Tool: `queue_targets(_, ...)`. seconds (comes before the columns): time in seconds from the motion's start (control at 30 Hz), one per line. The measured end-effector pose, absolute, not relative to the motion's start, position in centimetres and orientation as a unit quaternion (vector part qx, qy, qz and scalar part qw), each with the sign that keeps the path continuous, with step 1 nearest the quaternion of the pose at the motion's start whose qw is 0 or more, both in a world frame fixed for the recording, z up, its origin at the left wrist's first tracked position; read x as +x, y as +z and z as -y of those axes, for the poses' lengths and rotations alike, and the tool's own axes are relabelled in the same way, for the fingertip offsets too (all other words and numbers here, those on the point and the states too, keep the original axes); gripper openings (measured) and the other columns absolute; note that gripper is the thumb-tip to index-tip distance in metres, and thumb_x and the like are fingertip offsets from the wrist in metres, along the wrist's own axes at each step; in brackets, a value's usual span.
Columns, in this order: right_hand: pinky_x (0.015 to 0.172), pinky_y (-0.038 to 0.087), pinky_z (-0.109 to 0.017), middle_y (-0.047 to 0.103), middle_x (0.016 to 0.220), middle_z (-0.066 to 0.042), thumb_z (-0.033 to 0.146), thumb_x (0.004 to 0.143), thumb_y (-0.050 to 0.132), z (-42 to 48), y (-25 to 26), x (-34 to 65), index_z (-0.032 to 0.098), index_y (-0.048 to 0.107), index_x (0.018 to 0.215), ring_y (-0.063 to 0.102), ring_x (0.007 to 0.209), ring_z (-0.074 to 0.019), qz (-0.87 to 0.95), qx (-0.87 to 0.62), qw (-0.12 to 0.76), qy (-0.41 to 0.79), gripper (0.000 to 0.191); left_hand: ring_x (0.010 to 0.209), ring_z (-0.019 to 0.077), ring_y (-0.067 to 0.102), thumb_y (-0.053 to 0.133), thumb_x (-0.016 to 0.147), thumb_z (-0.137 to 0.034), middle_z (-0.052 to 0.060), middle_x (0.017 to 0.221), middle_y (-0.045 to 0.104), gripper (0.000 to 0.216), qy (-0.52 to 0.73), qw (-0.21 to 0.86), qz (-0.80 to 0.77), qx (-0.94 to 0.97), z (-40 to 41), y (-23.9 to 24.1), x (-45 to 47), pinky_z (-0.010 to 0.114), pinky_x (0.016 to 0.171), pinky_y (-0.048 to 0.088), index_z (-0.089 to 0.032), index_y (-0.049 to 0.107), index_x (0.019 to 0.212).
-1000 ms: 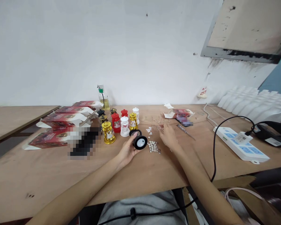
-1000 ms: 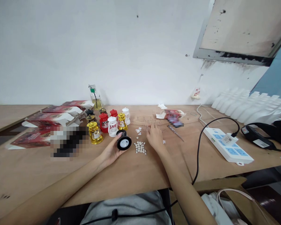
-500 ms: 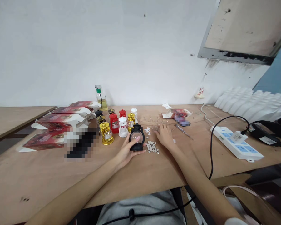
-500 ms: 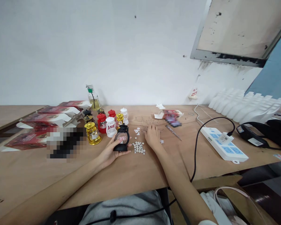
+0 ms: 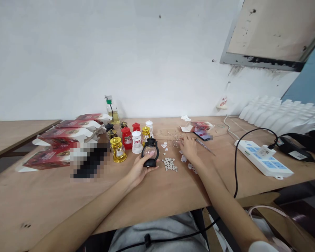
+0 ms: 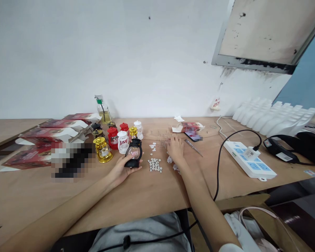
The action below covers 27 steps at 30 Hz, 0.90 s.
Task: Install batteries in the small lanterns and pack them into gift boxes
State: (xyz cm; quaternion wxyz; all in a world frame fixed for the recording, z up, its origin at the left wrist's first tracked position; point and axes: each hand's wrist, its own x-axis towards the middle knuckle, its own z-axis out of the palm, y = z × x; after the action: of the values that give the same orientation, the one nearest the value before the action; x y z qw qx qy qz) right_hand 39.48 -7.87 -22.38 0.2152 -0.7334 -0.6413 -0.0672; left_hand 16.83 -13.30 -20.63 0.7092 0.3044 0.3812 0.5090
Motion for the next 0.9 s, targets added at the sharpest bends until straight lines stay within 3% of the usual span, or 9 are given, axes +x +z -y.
queue_targets(0.23,0.088,0.039,-0.038,0.06,0.117,-0.011,0.03,0.095,0.047,6.1,-22.1,39.8,0.018,0.063,0.109,0.051,0.108,-0.0278,0.671,-0.712,0.199,-0.05,0.024,0.07,0.0204,0.069,0.074,0.068,-0.015,0.01,0.097,0.07,0.033,0.5,0.712,-0.366,0.33,13.6,-20.7,16.8,0.03,0.054,0.059,-0.016,0.061,0.098)
queue_targets(0.4,0.095,0.035,-0.042,0.056,0.123,-0.016,0.036,0.089,0.057,3.2,-21.3,38.4,0.016,0.067,0.102,0.046,0.117,-0.0322,0.699,-0.691,0.171,-0.059,0.026,0.071,0.0208,0.069,0.077,0.065,-0.016,0.009,0.099,0.069,0.041,0.501,0.707,-0.367,0.338,13.5,-20.8,16.7,0.032,0.056,0.059,-0.019,0.059,0.102)
queue_targets(0.5,0.098,0.034,-0.042,0.057,0.121,-0.018,0.029,0.088,0.057,2.2,-21.4,37.6,0.013,0.069,0.098,0.045,0.119,-0.0318,0.708,-0.685,0.16,-0.063,0.022,0.071,0.0204,0.069,0.079,0.062,-0.018,0.009,0.097,0.069,0.047,0.491,0.708,-0.373,0.344,13.4,-20.8,16.7,0.03,0.056,0.058,-0.019,0.059,0.104)
queue_targets(0.67,0.099,0.033,-0.043,0.053,0.127,-0.024,0.018,0.093,0.044,1.7,-21.3,37.9,0.007,0.061,0.112,0.042,0.123,-0.0331,0.674,-0.71,0.19,-0.075,0.028,0.07,0.0191,0.068,0.083,0.058,-0.022,0.007,0.094,0.069,0.052,0.487,0.71,-0.37,0.349,13.2,-20.9,16.7,0.028,0.055,0.058,-0.019,0.058,0.103)
queue_targets(0.77,0.094,0.036,-0.044,0.058,0.117,-0.026,0.02,0.097,0.035,1.3,-20.6,38.9,0.004,0.054,0.115,0.048,0.117,-0.0341,0.629,-0.74,0.229,-0.072,0.03,0.072,0.0192,0.068,0.083,0.057,-0.022,0.007,0.095,0.069,0.052,0.488,0.712,-0.367,0.347,13.2,-20.9,16.6,0.028,0.056,0.058,-0.018,0.059,0.103)
queue_targets(0.9,0.079,0.042,-0.035,0.064,0.1,-0.019,0.025,0.098,0.036,0.9,-20.1,40.6,0.009,0.05,0.113,0.061,0.094,-0.028,0.575,-0.768,0.28,-0.04,0.026,0.075,0.0189,0.067,0.081,0.058,-0.019,0.007,0.097,0.068,0.046,0.502,0.705,-0.368,0.341,13.0,-21.1,16.5,0.03,0.058,0.059,-0.017,0.061,0.1)
